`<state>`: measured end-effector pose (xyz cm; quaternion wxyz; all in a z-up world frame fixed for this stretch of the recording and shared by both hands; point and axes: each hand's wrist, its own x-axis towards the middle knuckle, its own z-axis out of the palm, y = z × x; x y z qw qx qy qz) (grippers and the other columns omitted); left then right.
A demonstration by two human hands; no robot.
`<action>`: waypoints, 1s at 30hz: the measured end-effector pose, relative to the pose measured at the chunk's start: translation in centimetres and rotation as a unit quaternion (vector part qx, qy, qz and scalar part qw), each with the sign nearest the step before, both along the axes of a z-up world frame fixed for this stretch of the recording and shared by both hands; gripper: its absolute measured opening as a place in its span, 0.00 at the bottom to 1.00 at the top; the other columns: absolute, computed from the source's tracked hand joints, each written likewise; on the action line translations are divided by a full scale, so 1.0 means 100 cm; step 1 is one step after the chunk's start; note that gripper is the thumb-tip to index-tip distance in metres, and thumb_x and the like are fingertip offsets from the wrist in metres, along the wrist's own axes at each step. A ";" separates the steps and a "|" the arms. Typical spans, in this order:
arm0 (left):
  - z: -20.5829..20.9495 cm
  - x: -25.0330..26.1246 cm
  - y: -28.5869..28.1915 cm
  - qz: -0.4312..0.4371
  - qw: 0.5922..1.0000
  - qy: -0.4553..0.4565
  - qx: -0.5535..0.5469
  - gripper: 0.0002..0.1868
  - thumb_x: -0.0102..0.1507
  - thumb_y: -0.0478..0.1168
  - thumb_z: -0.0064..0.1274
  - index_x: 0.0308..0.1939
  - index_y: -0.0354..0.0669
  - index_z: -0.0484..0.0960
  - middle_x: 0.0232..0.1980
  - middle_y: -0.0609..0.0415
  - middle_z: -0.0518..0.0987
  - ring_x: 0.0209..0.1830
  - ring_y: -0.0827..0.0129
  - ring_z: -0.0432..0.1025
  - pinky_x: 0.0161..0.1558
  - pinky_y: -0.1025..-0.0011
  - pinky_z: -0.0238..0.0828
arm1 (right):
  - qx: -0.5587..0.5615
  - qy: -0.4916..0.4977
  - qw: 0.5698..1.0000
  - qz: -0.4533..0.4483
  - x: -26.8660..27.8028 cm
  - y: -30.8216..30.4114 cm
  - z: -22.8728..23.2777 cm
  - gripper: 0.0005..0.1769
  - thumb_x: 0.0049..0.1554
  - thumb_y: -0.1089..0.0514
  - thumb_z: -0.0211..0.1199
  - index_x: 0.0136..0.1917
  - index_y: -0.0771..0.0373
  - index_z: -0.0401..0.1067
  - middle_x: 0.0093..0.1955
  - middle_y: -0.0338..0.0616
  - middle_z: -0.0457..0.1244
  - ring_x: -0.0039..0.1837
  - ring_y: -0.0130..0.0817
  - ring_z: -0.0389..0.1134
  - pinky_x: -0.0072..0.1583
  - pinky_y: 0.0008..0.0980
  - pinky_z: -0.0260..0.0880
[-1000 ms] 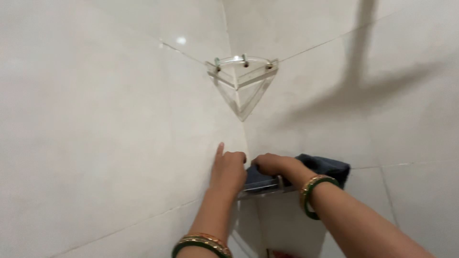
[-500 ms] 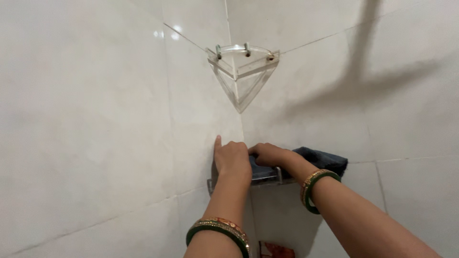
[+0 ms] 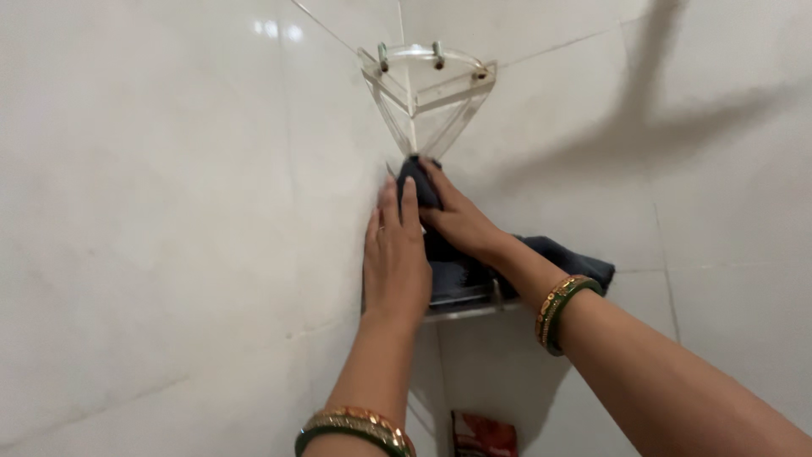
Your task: The person uses a dark cloth to wipe the white tiled walls and a clear plastic corner shelf in a bathroom. They clean around the shelf and the wall tiles, moving the cloth to different sections of the wall.
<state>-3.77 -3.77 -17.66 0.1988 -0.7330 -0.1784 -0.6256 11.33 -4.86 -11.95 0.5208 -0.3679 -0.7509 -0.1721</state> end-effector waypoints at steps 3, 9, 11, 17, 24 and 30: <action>0.001 -0.003 -0.005 0.038 0.995 -0.051 0.071 0.46 0.59 0.25 0.48 0.78 0.35 0.44 0.82 0.42 0.45 0.82 0.53 0.43 0.77 0.59 0.41 | 0.050 0.034 0.991 0.116 -0.036 0.002 0.017 0.44 0.64 0.59 0.53 0.85 0.51 0.33 0.86 0.55 0.36 0.85 0.43 0.40 0.78 0.36 0.44; 0.000 -0.011 -0.006 0.013 0.996 -0.061 0.059 0.49 0.56 0.26 0.48 0.77 0.28 0.39 0.82 0.38 0.44 0.83 0.53 0.41 0.79 0.60 0.37 | -0.107 0.154 0.937 0.293 -0.051 0.036 0.037 0.37 0.67 0.41 0.38 0.84 0.55 0.44 0.85 0.45 0.44 0.82 0.39 0.46 0.77 0.34 0.48; 0.002 -0.010 -0.002 0.017 0.999 -0.032 0.028 0.48 0.58 0.27 0.49 0.78 0.30 0.40 0.82 0.39 0.45 0.83 0.56 0.41 0.80 0.60 0.34 | -0.059 0.132 0.947 0.287 -0.040 0.057 0.046 0.38 0.69 0.39 0.36 0.84 0.60 0.44 0.86 0.43 0.43 0.84 0.35 0.43 0.79 0.31 0.42; 0.003 0.003 0.015 0.171 0.985 0.030 0.013 0.43 0.60 0.36 0.47 0.76 0.27 0.44 0.80 0.40 0.48 0.81 0.56 0.39 0.77 0.58 0.25 | -0.105 0.203 0.944 0.237 -0.007 0.102 0.069 0.49 0.63 0.28 0.37 0.83 0.65 0.44 0.84 0.48 0.45 0.82 0.40 0.47 0.77 0.34 0.45; 0.002 0.004 0.017 0.172 0.982 0.083 -0.016 0.34 0.66 0.39 0.43 0.74 0.29 0.53 0.79 0.44 0.56 0.84 0.53 0.36 0.78 0.55 0.18 | -0.283 0.334 0.890 0.125 -0.003 0.091 0.041 0.58 0.60 0.20 0.35 0.83 0.69 0.40 0.84 0.58 0.43 0.83 0.45 0.46 0.78 0.37 0.45; 0.001 0.005 0.016 0.174 0.983 0.064 0.004 0.40 0.64 0.41 0.44 0.76 0.29 0.47 0.78 0.39 0.54 0.81 0.52 0.39 0.77 0.55 0.21 | -0.183 0.288 0.924 0.171 -0.035 0.045 0.026 0.48 0.60 0.27 0.37 0.83 0.55 0.39 0.87 0.42 0.38 0.85 0.38 0.40 0.79 0.40 0.40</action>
